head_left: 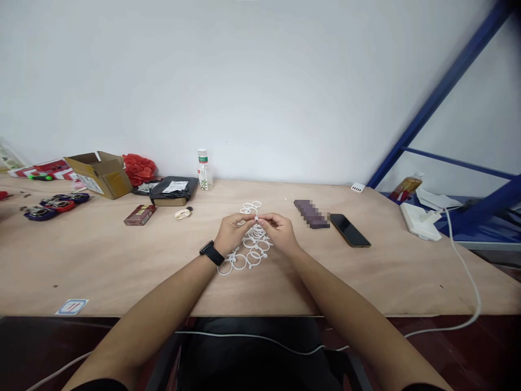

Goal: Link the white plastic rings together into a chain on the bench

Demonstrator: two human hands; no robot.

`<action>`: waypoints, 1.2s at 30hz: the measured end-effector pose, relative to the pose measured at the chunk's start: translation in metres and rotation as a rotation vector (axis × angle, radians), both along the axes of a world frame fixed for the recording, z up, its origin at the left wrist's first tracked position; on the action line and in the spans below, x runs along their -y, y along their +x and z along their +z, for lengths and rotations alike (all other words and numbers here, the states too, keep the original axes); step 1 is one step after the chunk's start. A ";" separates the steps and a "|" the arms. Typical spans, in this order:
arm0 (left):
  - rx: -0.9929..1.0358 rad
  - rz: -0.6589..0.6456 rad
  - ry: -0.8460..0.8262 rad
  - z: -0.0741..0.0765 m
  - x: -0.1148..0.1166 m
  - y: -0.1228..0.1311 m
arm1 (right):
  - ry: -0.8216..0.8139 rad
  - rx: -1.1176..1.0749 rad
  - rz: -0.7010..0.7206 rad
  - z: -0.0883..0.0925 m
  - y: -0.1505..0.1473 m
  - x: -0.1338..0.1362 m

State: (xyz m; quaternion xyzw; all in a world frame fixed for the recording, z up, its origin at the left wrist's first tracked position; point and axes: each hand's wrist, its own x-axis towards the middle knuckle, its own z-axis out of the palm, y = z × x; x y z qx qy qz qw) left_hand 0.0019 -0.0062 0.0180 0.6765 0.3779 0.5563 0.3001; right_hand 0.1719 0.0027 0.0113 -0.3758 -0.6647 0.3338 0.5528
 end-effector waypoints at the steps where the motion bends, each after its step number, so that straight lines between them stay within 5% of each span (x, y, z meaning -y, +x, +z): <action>1: -0.008 -0.005 0.015 0.000 0.000 0.000 | -0.029 -0.029 0.027 0.001 0.000 0.000; 20: -0.147 0.029 0.196 0.008 0.004 0.005 | -0.135 -0.135 0.110 0.003 -0.004 -0.003; 23: -0.297 0.067 0.214 0.005 -0.007 -0.003 | -0.079 -0.046 0.020 0.001 0.004 -0.010; 29: -0.654 0.363 0.019 -0.015 -0.036 -0.039 | 0.208 0.433 -0.143 -0.005 0.024 -0.018; 36: -0.887 0.237 -0.047 -0.029 -0.044 -0.039 | 0.226 0.574 -0.089 -0.005 0.019 -0.016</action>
